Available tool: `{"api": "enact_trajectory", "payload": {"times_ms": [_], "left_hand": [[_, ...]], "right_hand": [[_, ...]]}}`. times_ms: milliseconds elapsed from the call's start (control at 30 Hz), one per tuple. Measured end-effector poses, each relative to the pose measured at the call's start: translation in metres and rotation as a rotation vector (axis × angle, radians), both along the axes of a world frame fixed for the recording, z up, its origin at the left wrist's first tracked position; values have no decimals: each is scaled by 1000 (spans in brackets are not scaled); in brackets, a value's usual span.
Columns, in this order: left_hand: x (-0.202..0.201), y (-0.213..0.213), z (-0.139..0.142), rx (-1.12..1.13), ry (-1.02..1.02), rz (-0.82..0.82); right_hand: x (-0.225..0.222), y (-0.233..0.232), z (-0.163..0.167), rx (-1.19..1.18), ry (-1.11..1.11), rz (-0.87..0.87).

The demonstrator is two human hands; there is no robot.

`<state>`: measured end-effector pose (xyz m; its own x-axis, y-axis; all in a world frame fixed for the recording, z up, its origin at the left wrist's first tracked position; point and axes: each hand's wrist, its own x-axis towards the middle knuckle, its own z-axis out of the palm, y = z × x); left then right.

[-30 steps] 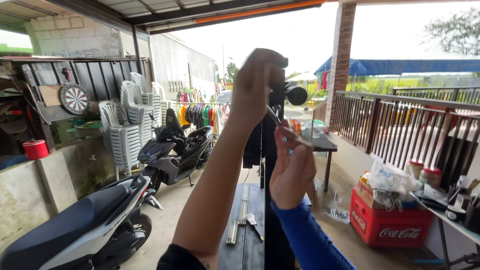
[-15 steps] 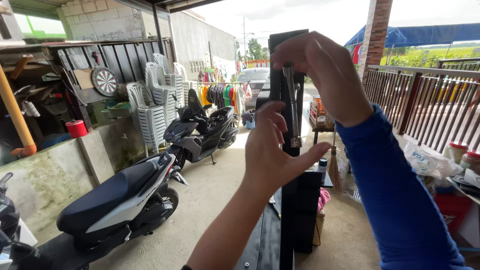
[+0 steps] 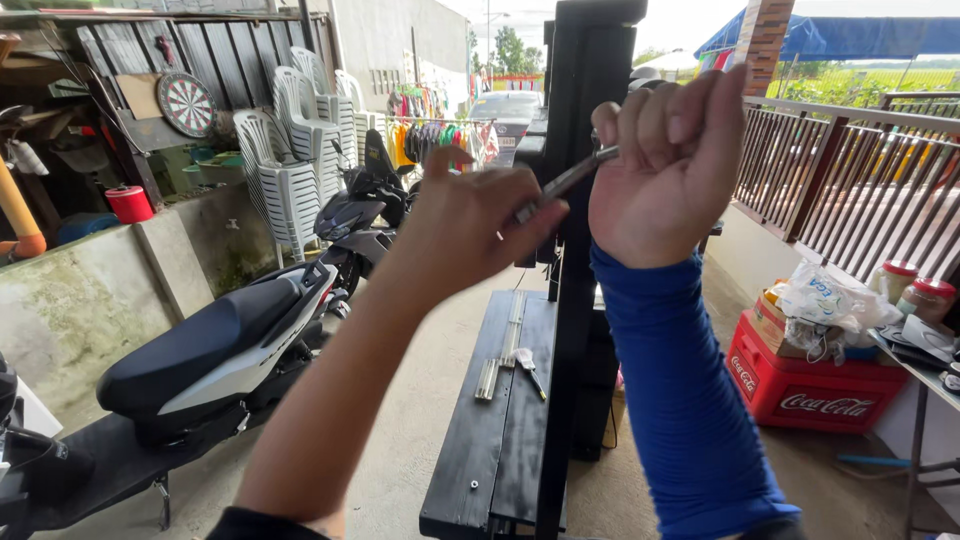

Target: The person assembles and tightens a black wooden stand structure outdoors, using a socket wrench to turn bolts on its frame and posts. They reposition around the structure, pick up the wrench from a toolbox on the ground, and hold parts steady with one hand while ratcheting with the other, working on several joints including an upper section with an attached coffee/matcha sign.

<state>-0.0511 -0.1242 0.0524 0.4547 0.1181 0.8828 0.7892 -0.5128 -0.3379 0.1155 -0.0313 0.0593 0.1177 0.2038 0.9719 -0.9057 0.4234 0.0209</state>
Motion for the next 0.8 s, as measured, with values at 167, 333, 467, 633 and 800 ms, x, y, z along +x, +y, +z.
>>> {"api": "enact_trajectory", "payload": {"times_ms": [167,333,467,633,800], "left_hand": [[-1,43,8,112,-403,-280],[17,66,43,193,-556,-324],[34,68,83,481,-266,-346],[24,70,82,172,-412,-331],[0,60,47,68,-475,-445]], "right_hand": [[-18,-17,-31,-114,149,119],[-39,-33,-69,-155,154,-20],[-55,-32,-81,-101,152,-82],[-52,-20,-89,54,-1,-301],[-11,22,-90,31,-121,-584]]}}
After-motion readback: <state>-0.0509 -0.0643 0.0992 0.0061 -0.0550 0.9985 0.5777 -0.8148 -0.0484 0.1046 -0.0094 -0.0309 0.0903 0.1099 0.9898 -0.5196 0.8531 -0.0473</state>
